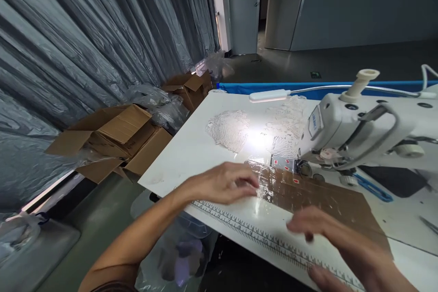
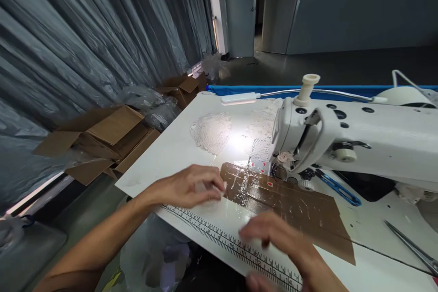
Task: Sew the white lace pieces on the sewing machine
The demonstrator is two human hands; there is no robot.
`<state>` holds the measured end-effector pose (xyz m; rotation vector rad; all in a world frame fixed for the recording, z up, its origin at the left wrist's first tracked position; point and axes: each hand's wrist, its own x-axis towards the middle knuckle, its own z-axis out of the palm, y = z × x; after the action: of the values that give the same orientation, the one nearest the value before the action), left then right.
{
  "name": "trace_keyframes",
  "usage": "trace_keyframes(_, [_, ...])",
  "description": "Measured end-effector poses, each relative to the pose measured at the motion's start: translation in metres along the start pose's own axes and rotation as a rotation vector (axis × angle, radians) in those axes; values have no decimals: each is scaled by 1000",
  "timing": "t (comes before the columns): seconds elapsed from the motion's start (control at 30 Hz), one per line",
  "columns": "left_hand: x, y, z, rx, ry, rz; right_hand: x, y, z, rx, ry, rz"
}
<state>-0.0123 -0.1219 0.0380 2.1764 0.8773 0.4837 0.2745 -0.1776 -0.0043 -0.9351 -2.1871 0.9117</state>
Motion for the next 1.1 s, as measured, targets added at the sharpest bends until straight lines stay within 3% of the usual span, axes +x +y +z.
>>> trace_keyframes(0.1, [16, 32, 22, -14, -150, 172, 14, 4, 2, 26, -2, 49])
trace_keyframes(0.2, [29, 46, 32, -71, -197, 204, 19, 11, 8, 201, -37, 59])
trace_keyframes(0.3, [39, 37, 29, -124, -128, 104, 17, 17, 10, 371, -125, 141])
trace_keyframes(0.43, [47, 1, 24, -95, 7, -59, 24, 29, 0, 386, -189, 317])
trace_keyframes(0.5, [50, -18, 24, 24, 48, -132, 31, 39, -6, 260, -106, 357])
trace_keyframes(0.6, [55, -38, 25, 341, 99, -162, 39, 56, -13, -120, 42, 349])
trace_keyframes(0.73, [66, -50, 24, 712, 133, -43, 41, 72, -16, -510, 119, 332])
trace_keyframes(0.8, [75, -51, 21, 677, 98, 77, 41, 75, -16, -529, 121, 369])
trace_keyframes(0.9, [90, -53, 19, 423, -83, 228, 39, 76, -16, -470, 176, 428])
trace_keyframes(1.0, [103, -58, 20, 232, -220, 248, 39, 78, -15, -441, 187, 432])
trace_keyframes(1.1, [111, -65, 23, 160, -239, 206, 38, 80, -16, -438, 165, 384])
